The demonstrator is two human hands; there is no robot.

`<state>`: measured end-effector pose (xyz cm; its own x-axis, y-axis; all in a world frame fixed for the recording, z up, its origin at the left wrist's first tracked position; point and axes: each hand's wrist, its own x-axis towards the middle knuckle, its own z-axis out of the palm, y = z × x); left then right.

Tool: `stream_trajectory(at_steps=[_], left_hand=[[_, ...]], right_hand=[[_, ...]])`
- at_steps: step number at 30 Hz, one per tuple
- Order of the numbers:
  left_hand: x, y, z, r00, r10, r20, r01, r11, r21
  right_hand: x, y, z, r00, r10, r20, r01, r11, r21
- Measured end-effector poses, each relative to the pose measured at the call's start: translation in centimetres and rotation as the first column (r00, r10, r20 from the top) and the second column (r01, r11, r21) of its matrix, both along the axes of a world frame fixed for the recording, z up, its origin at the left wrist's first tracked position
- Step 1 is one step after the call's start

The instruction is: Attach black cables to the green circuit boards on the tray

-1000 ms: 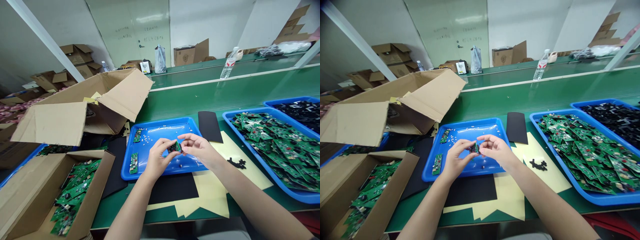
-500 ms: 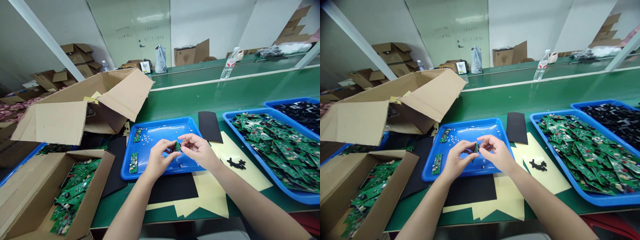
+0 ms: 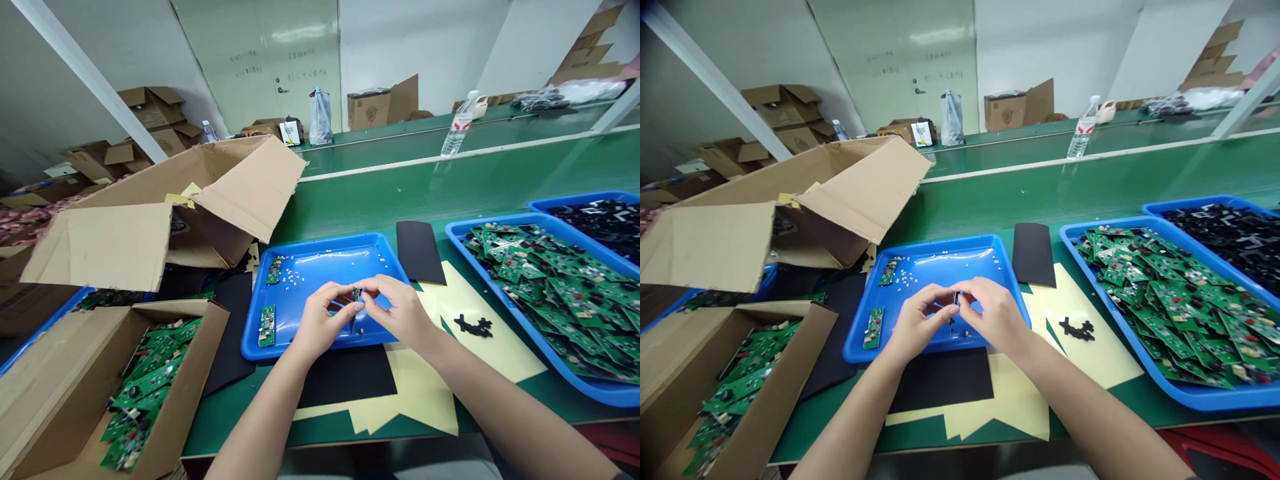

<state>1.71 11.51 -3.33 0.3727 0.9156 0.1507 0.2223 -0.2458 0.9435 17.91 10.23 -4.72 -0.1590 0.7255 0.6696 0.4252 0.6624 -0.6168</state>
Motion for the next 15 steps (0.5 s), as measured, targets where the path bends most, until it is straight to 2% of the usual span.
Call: stream_trajectory(at_steps=[5, 9, 15], left_hand=[[0.00, 0.13, 0.06, 0.994, -0.018, 0.107, 0.038, 0.982, -0.187], [-0.19, 0.16, 0.20, 0.977, -0.062, 0.205, 0.130, 0.934, -0.333], [-0.33, 0.00, 0.23, 0.946, -0.068, 0.316, 0.217, 0.857, -0.466]], right_hand=[[0.18, -0.02, 0.12, 1.000, -0.009, -0.006, 0.009, 1.000, 0.009], [0.31, -0.11, 0.43, 0.999, -0.013, -0.040, 0.012, 1.000, -0.027], [0.28, -0.19, 0.46, 1.000, -0.019, -0.007, 0.019, 0.999, -0.030]])
